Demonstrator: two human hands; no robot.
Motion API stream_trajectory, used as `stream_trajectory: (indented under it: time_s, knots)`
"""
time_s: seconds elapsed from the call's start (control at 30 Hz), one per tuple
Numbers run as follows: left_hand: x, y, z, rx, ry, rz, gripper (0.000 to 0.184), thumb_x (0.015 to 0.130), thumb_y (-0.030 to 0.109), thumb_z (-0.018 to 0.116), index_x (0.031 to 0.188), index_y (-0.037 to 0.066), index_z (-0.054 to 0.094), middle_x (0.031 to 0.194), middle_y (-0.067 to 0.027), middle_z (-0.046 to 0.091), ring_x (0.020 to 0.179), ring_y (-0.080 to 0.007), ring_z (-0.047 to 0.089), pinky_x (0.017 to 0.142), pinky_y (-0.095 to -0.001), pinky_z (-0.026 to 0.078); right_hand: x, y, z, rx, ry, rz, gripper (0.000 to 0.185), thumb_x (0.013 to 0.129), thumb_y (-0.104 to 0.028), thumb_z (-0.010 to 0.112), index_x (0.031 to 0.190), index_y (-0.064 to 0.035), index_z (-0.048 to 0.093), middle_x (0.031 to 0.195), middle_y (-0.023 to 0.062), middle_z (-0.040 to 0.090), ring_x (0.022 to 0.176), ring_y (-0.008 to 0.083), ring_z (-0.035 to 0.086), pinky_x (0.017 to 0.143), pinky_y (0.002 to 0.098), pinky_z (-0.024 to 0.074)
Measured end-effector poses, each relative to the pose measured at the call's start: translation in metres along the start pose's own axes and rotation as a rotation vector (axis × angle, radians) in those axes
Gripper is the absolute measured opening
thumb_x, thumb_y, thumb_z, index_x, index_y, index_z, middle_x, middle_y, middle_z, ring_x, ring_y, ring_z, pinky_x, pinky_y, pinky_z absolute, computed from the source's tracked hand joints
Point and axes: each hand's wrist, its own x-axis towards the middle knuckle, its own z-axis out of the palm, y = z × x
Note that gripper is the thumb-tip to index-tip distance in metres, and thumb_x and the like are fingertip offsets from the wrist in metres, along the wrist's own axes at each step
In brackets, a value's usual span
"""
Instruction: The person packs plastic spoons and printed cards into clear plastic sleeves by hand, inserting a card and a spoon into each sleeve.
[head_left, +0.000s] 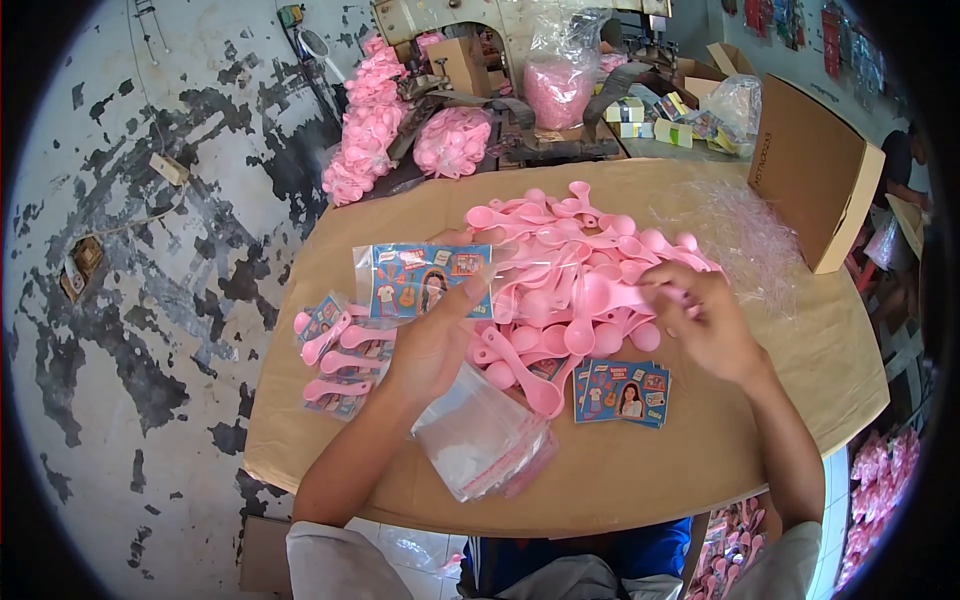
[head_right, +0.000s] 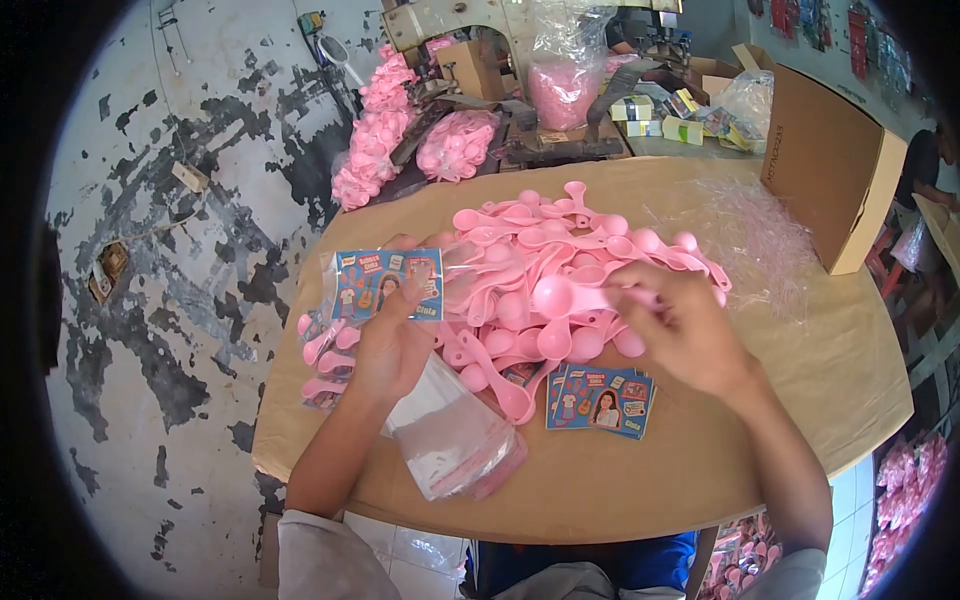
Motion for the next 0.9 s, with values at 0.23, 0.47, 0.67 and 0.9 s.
stream_trajectory:
  time_s: [0.23, 0.47, 0.67, 0.9]
  knots:
    - [-0.014, -0.02, 0.017, -0.084, -0.169, -0.173, 0.054, 0.092, 0.034, 0.061, 0.135, 0.013, 0.036, 0.142, -0.0148, 0.043, 0.131, -0.0292, 0.044, 0.11, -0.0518, 0.037, -0.01, -0.033, 0.01, 0.11, -0.076, -0.154, 0.029, 0.092, -0.016, 0.063, 0.115, 0.0015, 0.058, 0.106, 0.0108, 0.066, 0.091, 0.0143, 0.065, 0.075, 0.0284, 0.0517]
    - [-0.026, -0.019, 0.028, -0.047, -0.157, -0.275, 0.061, 0.096, 0.036, 0.056, 0.144, 0.004, 0.034, 0.144, -0.015, 0.042, 0.132, -0.0258, 0.043, 0.109, -0.0411, 0.035, -0.014, -0.044, 0.012, -0.121, 0.163, -0.095, 0.017, 0.091, -0.008, 0.063, 0.105, 0.0011, 0.062, 0.078, 0.0072, 0.066, 0.068, 0.0098, 0.064, 0.056, 0.0247, 0.0486]
    - [-0.027, -0.026, 0.016, 0.258, -0.1, -0.335, 0.062, 0.096, 0.039, 0.056, 0.143, 0.002, 0.037, 0.143, -0.0127, 0.043, 0.129, -0.0195, 0.044, 0.109, -0.0334, 0.035, -0.015, -0.032, 0.017, 0.045, 0.097, -0.077, 0.024, 0.09, -0.012, 0.065, 0.109, 0.0009, 0.06, 0.08, 0.0075, 0.066, 0.068, 0.0109, 0.063, 0.056, 0.0267, 0.0485]
    - [-0.037, -0.034, 0.033, 0.082, -0.052, -0.289, 0.051, 0.098, 0.022, 0.054, 0.141, 0.005, 0.032, 0.141, -0.011, 0.044, 0.129, -0.0221, 0.046, 0.111, -0.0383, 0.036, -0.017, -0.041, 0.018, 0.037, 0.118, -0.245, 0.016, 0.082, -0.002, 0.062, 0.096, -0.0001, 0.057, 0.079, 0.0053, 0.064, 0.068, 0.0111, 0.06, 0.06, 0.0257, 0.0478]
